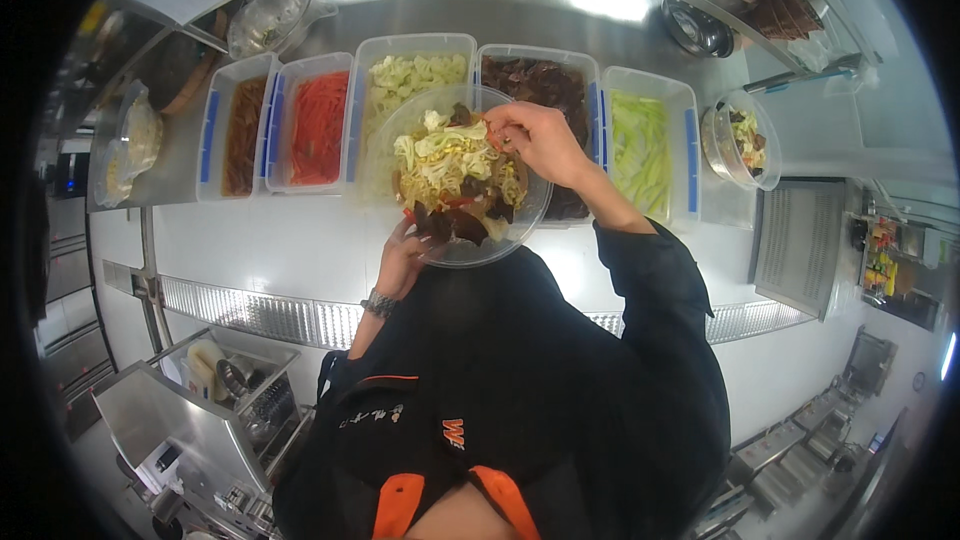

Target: The person assembles multiple salads by hand in a commercial kitchen. They add bean sprouts, sliced red peppers, shredded cabbage, and other toppings from labeled containers into clear plastic bowls, then place the finished bowls into a refrigerator.

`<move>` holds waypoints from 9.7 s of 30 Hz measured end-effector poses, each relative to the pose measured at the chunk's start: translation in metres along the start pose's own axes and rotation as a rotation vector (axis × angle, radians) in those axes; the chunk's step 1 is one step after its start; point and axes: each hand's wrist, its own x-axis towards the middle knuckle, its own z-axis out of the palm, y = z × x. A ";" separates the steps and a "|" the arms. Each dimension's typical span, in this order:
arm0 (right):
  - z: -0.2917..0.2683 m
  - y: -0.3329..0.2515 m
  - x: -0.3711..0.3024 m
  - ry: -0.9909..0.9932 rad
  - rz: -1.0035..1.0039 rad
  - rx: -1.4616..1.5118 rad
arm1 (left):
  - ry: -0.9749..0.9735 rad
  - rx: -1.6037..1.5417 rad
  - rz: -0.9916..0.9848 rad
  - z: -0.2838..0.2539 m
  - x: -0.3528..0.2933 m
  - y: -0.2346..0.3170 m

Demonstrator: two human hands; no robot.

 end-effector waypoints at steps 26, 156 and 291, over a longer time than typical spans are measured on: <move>0.042 -0.013 -0.048 0.042 0.096 -0.398 | -0.056 0.003 -0.095 -0.016 0.006 0.004; 0.582 -0.041 0.352 -0.537 0.093 -0.619 | 0.920 0.297 0.470 -0.575 -0.137 0.377; 0.330 0.005 0.311 -0.193 0.251 -0.883 | 0.231 -0.098 0.147 -0.426 -0.048 0.317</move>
